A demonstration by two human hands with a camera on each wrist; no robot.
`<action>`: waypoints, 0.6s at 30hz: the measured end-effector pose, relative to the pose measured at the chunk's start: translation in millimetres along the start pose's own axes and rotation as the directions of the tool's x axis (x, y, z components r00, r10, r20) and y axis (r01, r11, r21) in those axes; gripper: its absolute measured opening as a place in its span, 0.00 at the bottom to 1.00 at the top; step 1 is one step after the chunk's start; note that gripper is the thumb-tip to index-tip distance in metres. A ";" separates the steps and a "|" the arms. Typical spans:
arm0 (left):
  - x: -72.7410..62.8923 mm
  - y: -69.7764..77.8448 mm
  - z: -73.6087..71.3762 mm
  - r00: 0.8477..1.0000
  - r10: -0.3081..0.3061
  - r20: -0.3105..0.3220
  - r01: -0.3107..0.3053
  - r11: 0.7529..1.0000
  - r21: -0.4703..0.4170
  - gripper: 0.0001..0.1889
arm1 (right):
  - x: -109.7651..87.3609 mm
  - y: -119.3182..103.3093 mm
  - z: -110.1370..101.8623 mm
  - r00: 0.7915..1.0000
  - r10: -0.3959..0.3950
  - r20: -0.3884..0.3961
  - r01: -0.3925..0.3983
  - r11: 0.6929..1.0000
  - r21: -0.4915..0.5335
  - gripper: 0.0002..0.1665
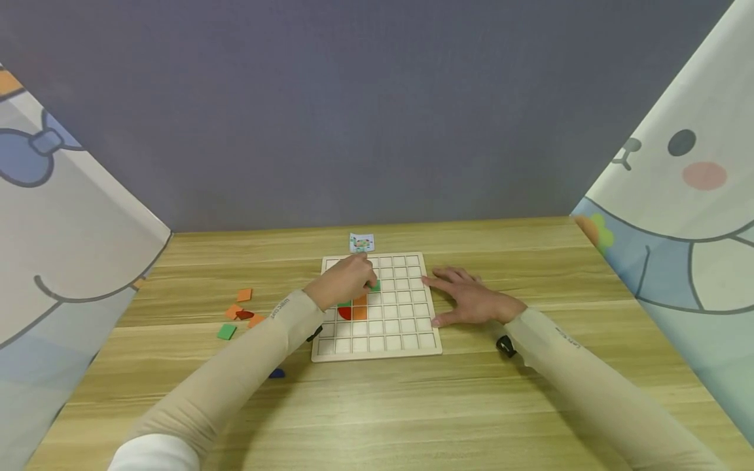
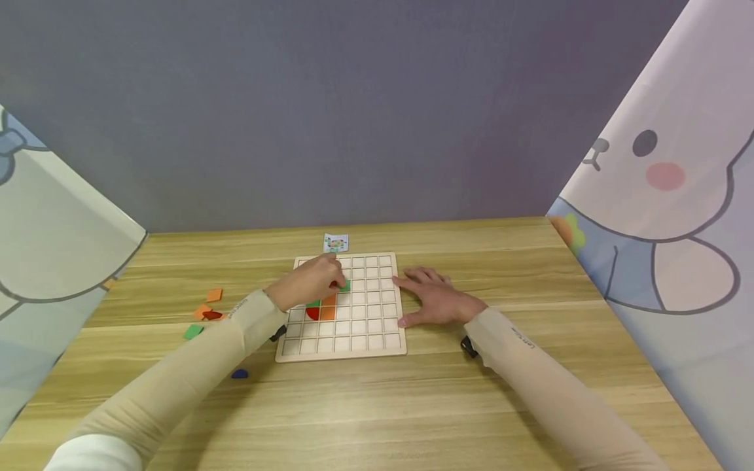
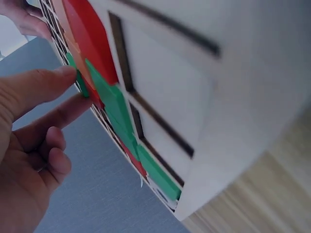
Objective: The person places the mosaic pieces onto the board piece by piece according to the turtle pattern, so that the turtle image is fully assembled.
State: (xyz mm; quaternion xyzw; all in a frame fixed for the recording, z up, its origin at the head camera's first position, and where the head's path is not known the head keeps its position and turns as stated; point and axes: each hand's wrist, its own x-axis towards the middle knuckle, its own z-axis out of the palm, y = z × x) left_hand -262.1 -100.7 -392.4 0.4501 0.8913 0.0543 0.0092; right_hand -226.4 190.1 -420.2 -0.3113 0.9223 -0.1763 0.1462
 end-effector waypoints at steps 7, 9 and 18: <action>-3.6 0.2 -2.1 1.000 0.005 0.017 -0.005 1.000 -0.021 0.14 | 0.2 -2.4 -1.9 1.000 0.001 0.005 -0.001 1.000 -0.010 0.55; -4.9 0.0 -2.6 1.000 0.025 0.011 -0.025 1.000 -0.007 0.13 | 0.5 -3.1 -2.1 1.000 0.001 0.004 -0.001 1.000 -0.010 0.55; -37.4 -2.1 -22.4 1.000 -0.012 -0.025 0.012 1.000 -0.011 0.08 | -1.4 -2.6 -0.9 1.000 0.006 0.006 -0.006 1.000 0.003 0.55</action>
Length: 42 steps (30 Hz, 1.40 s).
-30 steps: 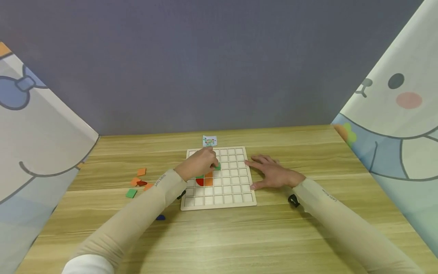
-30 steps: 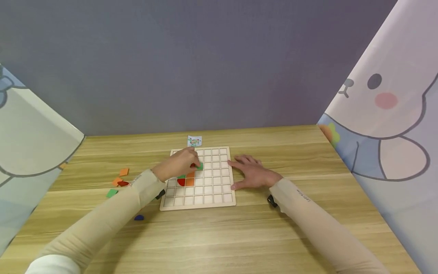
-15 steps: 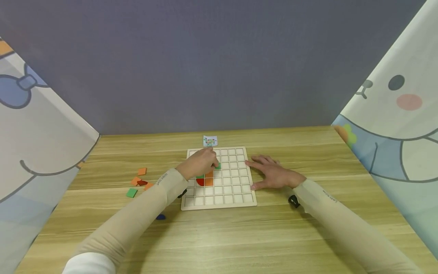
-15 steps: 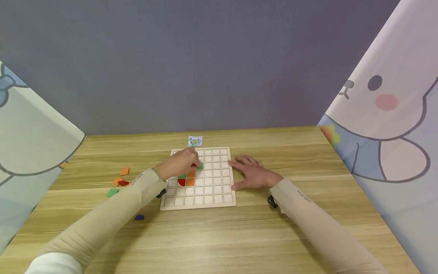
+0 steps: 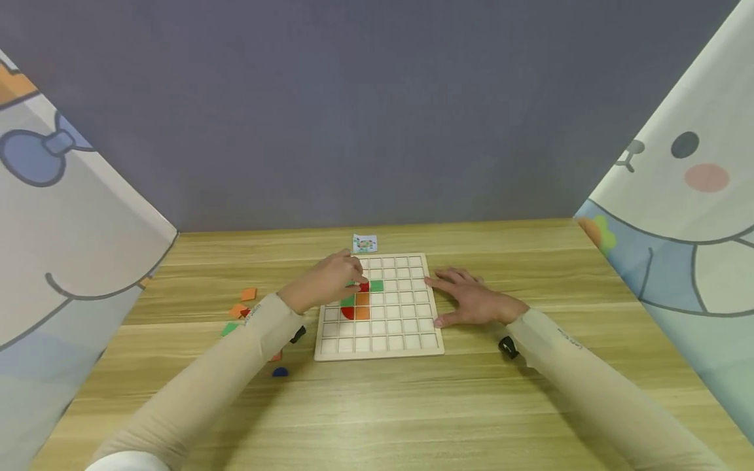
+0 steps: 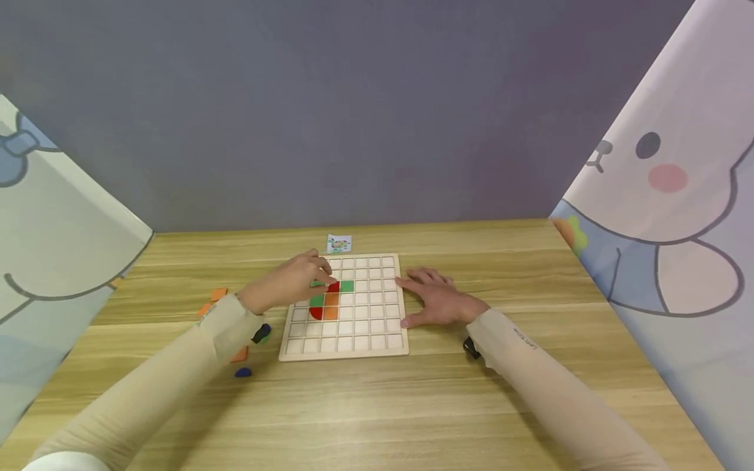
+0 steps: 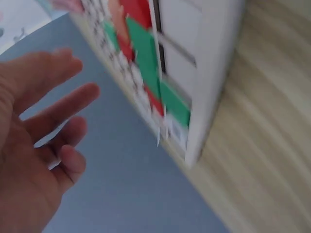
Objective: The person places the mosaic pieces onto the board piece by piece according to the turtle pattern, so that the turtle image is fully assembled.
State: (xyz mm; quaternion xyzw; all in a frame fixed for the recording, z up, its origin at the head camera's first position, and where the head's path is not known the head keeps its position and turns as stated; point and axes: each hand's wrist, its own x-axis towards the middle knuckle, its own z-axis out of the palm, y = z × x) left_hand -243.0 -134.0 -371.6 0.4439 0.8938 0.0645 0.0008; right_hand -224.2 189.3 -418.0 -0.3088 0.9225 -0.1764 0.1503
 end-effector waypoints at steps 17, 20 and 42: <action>-128.8 -27.7 -9.4 0.994 -0.052 -0.091 0.041 0.993 -0.111 0.30 | -3.0 -0.5 -4.5 1.000 0.009 0.012 -0.009 1.000 0.018 0.54; -150.3 -36.1 -4.6 0.990 -0.104 -0.096 0.094 0.990 -0.101 0.31 | -2.7 -0.7 -5.5 1.000 0.009 0.015 -0.010 1.000 0.011 0.55; -183.5 -60.5 15.9 0.981 -0.100 -0.166 0.118 0.987 0.106 0.16 | -0.3 1.1 2.0 1.000 0.001 -0.004 -0.001 1.000 0.017 0.55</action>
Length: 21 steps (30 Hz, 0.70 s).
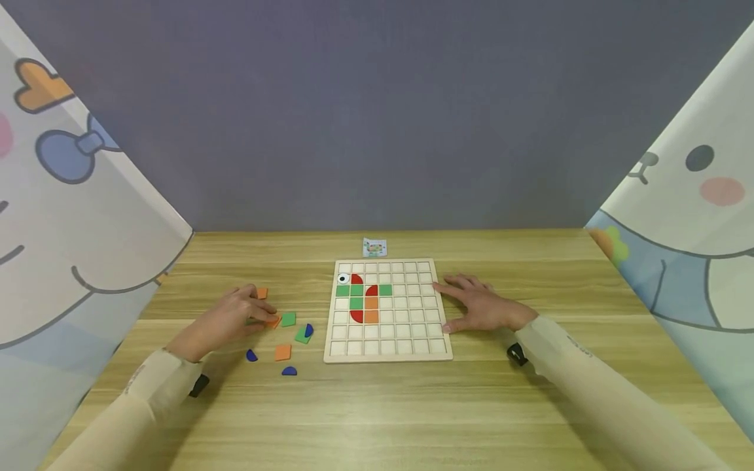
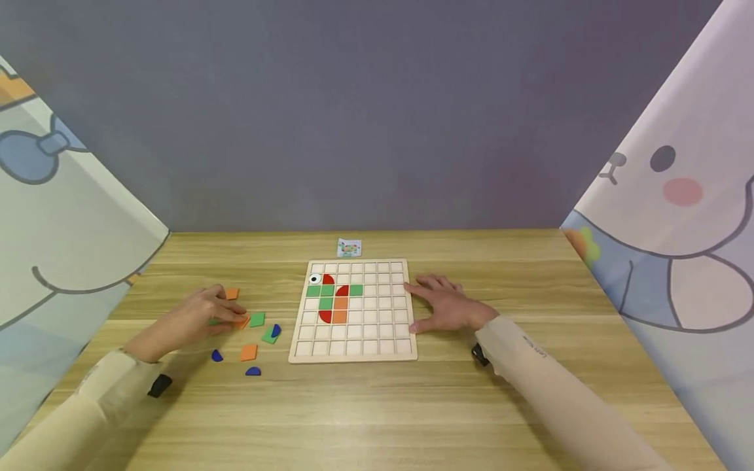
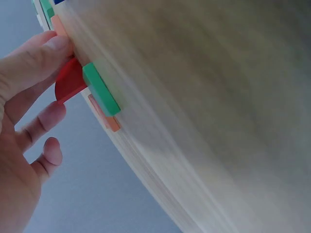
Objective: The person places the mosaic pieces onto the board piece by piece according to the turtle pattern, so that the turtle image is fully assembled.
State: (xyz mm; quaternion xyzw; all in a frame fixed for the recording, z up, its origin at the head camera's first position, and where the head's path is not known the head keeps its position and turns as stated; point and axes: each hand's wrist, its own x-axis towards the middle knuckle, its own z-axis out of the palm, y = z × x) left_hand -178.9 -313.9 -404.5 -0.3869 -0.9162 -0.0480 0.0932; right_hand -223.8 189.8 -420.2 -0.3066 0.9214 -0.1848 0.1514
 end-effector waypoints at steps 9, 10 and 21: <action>9.2 1.7 -0.7 0.999 0.050 -0.001 -0.050 0.998 -0.038 0.12 | -0.7 0.0 1.6 1.000 0.001 0.000 -0.001 1.000 -0.003 0.56; 10.1 1.6 -0.6 0.998 0.067 -0.010 -0.067 0.997 -0.043 0.11 | -0.7 0.0 1.6 1.000 0.002 0.001 -0.002 1.000 -0.002 0.56; 23.6 6.2 -2.4 0.988 0.129 -0.079 -0.136 0.987 -0.084 0.11 | -1.3 -1.3 -1.1 1.000 -0.003 0.011 0.003 1.000 0.002 0.55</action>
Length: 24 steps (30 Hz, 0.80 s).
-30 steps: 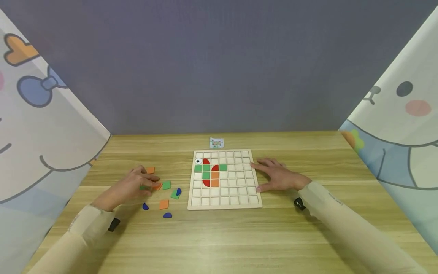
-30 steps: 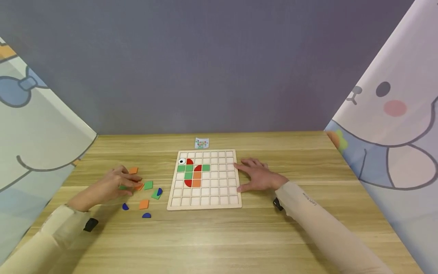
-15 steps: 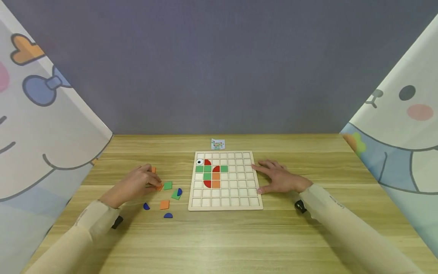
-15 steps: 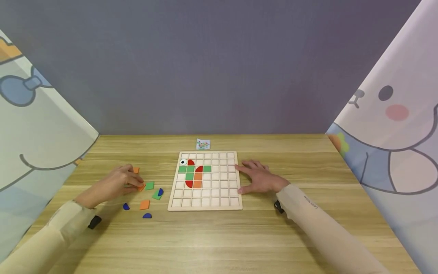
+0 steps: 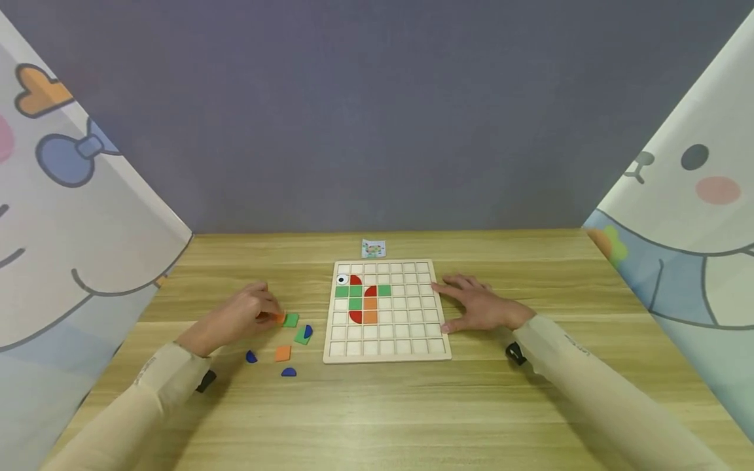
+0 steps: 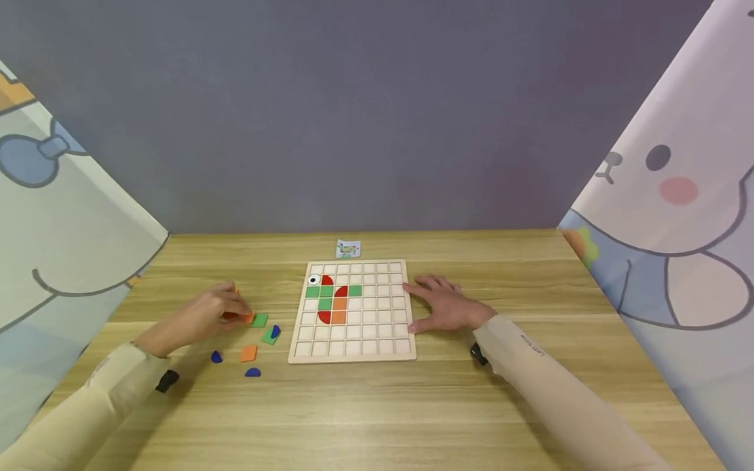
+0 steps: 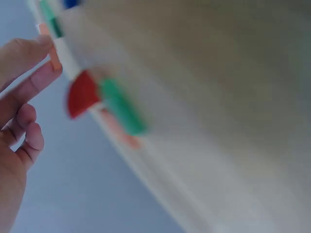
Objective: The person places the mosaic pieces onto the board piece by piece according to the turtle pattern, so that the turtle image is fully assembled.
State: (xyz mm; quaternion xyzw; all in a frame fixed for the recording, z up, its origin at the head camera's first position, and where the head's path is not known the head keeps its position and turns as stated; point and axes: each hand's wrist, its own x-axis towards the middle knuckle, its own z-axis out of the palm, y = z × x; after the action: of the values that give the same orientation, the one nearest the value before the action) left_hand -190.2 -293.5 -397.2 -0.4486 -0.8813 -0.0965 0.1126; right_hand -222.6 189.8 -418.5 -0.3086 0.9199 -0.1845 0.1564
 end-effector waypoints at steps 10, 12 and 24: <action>76.2 40.7 -4.7 0.996 0.085 -0.032 -0.084 0.996 0.024 0.07 | 0.9 -1.5 -0.1 1.000 0.002 0.003 -0.002 1.000 0.003 0.54; 92.9 48.7 2.6 0.994 0.106 -0.015 -0.105 0.994 0.039 0.05 | 0.9 -1.1 0.3 1.000 0.001 0.005 -0.001 1.000 0.007 0.54; 169.1 79.9 44.8 0.970 -0.002 0.243 -0.027 0.993 0.115 0.09 | -0.3 -3.1 -1.3 1.000 0.007 -0.002 -0.007 1.000 0.003 0.54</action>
State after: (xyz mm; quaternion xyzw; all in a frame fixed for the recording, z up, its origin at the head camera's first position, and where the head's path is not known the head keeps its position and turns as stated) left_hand -227.1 -105.0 -386.3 -0.4553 -0.8897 0.0120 0.0310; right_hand -221.3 188.0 -415.9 -0.3049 0.9208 -0.1857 0.1569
